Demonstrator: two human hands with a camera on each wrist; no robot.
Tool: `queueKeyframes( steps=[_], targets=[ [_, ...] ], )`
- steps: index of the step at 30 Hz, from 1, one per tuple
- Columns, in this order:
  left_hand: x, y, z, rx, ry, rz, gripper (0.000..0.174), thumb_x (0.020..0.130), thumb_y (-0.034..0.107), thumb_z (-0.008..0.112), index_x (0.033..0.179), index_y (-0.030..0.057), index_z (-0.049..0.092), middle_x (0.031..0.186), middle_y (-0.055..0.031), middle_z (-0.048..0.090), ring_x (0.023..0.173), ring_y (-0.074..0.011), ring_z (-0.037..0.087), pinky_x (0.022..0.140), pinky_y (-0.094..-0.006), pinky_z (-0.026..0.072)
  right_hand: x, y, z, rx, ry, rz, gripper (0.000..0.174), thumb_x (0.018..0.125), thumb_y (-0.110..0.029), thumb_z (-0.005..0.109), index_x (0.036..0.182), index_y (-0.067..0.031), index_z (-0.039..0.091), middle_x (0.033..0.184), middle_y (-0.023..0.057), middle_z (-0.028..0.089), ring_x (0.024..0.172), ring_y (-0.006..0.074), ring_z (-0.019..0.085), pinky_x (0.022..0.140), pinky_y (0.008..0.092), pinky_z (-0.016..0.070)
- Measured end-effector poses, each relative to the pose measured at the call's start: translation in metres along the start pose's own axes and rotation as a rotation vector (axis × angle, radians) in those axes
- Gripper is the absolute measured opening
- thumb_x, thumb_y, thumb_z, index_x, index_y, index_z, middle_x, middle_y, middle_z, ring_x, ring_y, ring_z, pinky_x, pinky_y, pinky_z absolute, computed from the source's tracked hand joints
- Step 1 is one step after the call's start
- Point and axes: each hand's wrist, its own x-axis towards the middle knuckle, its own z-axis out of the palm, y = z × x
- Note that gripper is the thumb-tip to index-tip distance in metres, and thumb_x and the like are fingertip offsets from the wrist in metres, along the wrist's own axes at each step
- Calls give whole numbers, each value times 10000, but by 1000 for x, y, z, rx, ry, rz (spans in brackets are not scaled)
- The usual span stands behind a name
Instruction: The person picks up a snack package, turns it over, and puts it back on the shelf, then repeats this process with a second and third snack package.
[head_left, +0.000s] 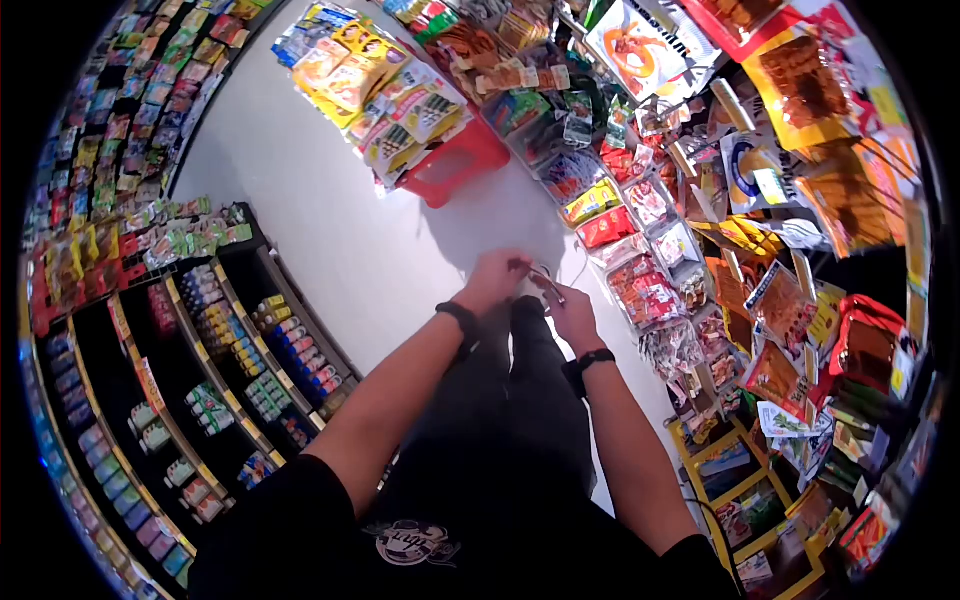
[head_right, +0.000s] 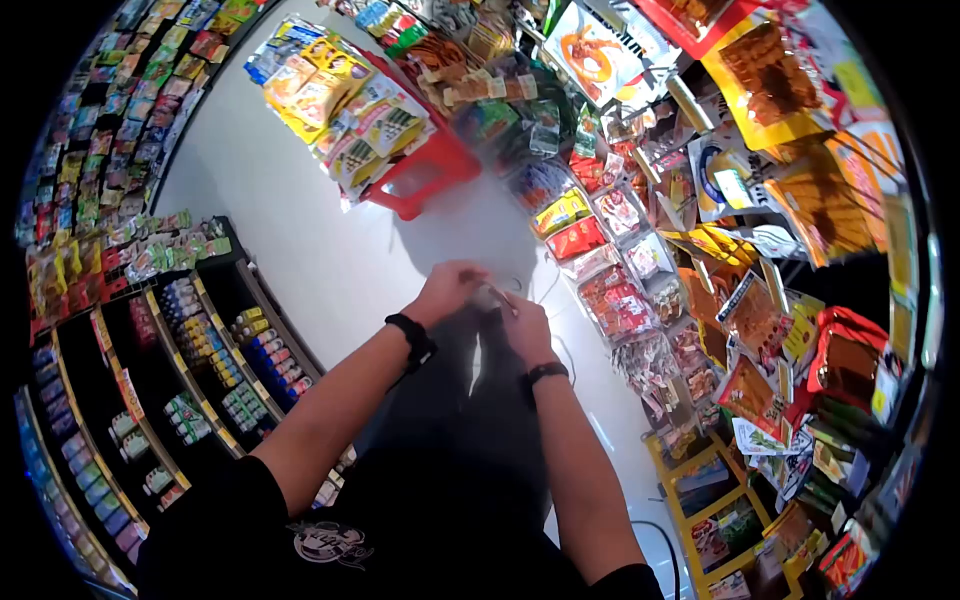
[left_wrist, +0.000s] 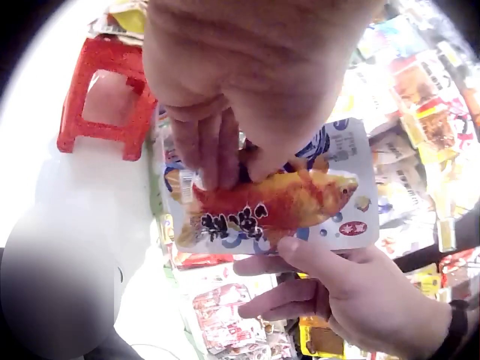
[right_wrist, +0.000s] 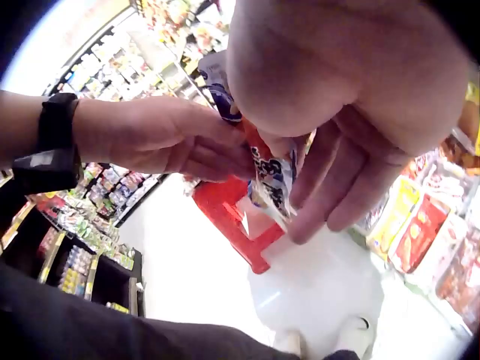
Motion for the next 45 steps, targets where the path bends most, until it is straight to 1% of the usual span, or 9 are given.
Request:
queueKeyframes(
  steps=[6, 10, 11, 17, 24, 29, 34, 41, 45],
  targets=[
    [127, -104, 44, -201, -65, -32, 137, 879, 40, 692, 1003, -18, 702, 910, -135, 742, 863, -222, 732, 790, -319, 566, 108, 94, 49, -67, 77, 92, 330, 1003, -243, 569, 1194, 7, 670, 841, 193, 724, 671, 266, 729, 621, 369, 553],
    [201, -141, 65, -178, -83, -59, 145, 889, 24, 686, 1030, -4, 711, 978, -135, 742, 911, -214, 723, 818, -318, 567, 175, 139, 62, -114, 152, 156, 320, 1014, -262, 548, 1126, 3, 689, 836, 178, 725, 751, 281, 735, 706, 396, 551],
    [217, -156, 69, -181, -89, -54, 161, 898, 22, 678, 1053, -5, 712, 1007, -139, 740, 940, -214, 715, 832, -324, 563, 193, 145, 62, -68, 150, 222, 280, 969, -197, 539, 1150, -58, 702, 877, 265, 675, 835, 441, 662, 717, 488, 526],
    [290, -200, 95, -269, -91, -124, 274, 879, 228, 760, 1070, 33, 732, 972, -108, 747, 894, -178, 701, 833, -317, 533, 276, 208, 74, -6, 226, 229, 335, 980, -220, 538, 1189, 5, 672, 826, 225, 706, 795, 346, 711, 730, 448, 532],
    [353, -246, 139, -460, -171, -81, 177, 869, -6, 683, 1043, 11, 711, 963, -94, 740, 930, -168, 706, 830, -296, 548, 319, 239, 83, -122, 300, 286, 366, 1007, -306, 516, 977, 18, 684, 835, 209, 710, 818, 397, 686, 727, 489, 509],
    [368, -255, 142, -438, -125, -112, 129, 879, -19, 655, 996, 13, 700, 941, -82, 744, 875, -150, 716, 813, -288, 560, 347, 268, 84, -263, 334, 238, 408, 996, -337, 507, 987, 34, 676, 872, 302, 666, 830, 493, 636, 734, 550, 492],
    [367, -281, 143, -162, -50, -151, 394, 828, 144, 761, 1151, -28, 614, 1013, -141, 712, 956, -229, 679, 859, -340, 531, 367, 256, 78, -265, 248, 215, 389, 1001, -305, 476, 1194, -15, 648, 879, 267, 677, 853, 462, 650, 760, 528, 508],
    [367, -283, 157, -738, 25, -195, 455, 833, 83, 756, 1221, -54, 561, 1053, -121, 686, 978, -198, 675, 827, -309, 542, 378, 251, 80, -268, 295, 172, 344, 983, -249, 496, 1213, -42, 646, 959, 268, 677, 916, 453, 643, 787, 516, 505],
    [367, -309, 149, -22, -173, -30, 458, 837, 82, 689, 1268, -8, 563, 1125, -155, 691, 996, -260, 691, 851, -354, 548, 380, 274, 87, -346, 148, 278, 348, 956, -257, 531, 1193, -39, 664, 1011, 276, 679, 948, 461, 641, 826, 511, 512]
  ],
)
